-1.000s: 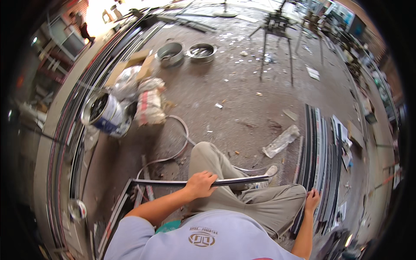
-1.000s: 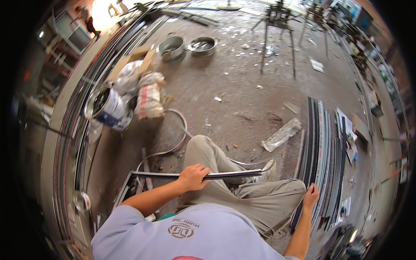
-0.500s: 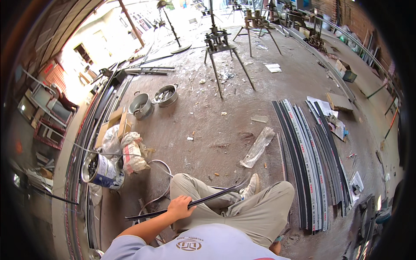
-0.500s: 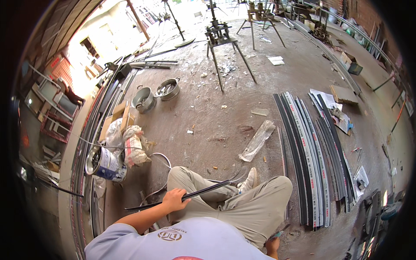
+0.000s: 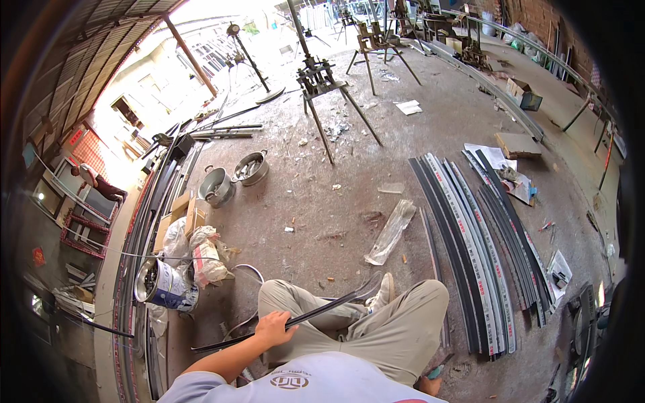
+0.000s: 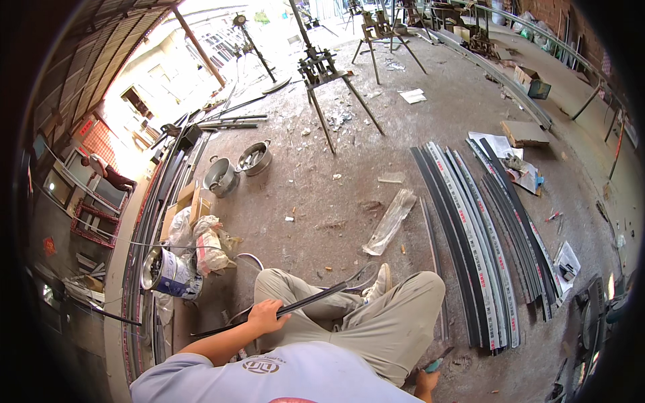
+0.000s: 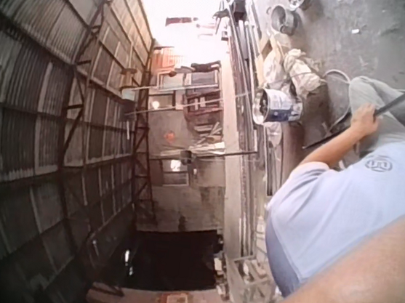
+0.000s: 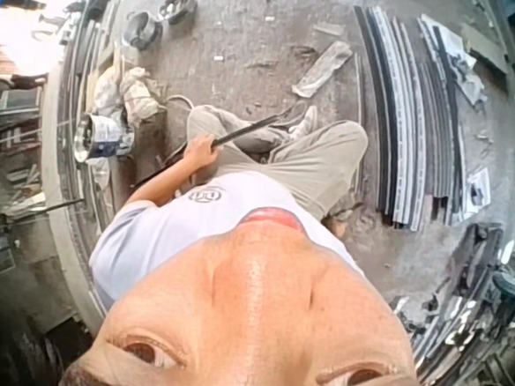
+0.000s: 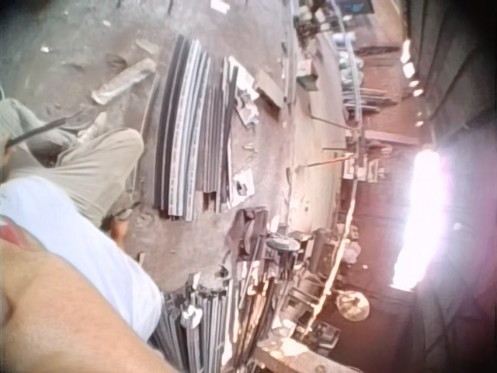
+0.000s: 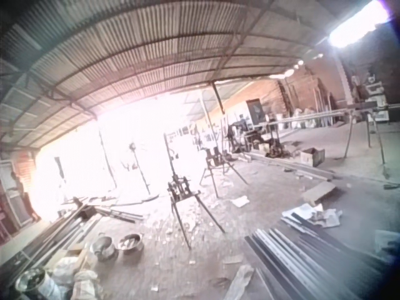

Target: The person sits on the floor and repeatedly picks up long metal profiles, peels off protective film, and inserts smaller plastic or rubber strips into the profile channels. The person handles the profiles one at a time, peeling and inserting components before setting them aside.

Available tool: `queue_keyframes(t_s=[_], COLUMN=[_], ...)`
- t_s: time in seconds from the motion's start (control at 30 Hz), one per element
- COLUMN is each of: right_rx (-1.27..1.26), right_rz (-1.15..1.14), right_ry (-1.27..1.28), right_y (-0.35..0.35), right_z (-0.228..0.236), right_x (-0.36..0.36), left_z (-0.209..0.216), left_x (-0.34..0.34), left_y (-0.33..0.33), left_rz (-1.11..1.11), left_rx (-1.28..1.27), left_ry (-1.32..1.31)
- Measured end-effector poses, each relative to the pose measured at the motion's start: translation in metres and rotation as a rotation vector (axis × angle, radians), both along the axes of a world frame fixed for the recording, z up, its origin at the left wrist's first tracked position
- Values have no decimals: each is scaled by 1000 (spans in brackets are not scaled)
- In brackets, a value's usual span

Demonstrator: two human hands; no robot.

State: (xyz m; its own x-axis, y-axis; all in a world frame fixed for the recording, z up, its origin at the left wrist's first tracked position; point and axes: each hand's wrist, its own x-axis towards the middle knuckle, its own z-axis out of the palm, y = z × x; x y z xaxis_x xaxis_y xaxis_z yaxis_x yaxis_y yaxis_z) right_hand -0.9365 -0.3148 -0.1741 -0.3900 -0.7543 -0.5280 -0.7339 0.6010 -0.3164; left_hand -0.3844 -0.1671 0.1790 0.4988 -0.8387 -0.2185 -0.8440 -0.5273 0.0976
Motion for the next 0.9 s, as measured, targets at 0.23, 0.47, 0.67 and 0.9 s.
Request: queue_keyframes(t_s=[0.23,0.47,0.67,0.9], right_rx=[-176,-461,-389,158], right_rz=[-203,-270,140,188], right_ry=[-653,-864,-1165,-1350], right_y=[3,-109,-145,-87], right_z=[-6,190,326,352], right_x=[-6,57,170,286], left_z=[-6,-5,-25,-24], left_x=[7,16,22,30], left_y=[12,14,25,33], left_rz=[-21,48,122,83], left_rx=[-137,-164,-276,-442], left_ry=[0,70,146,186])
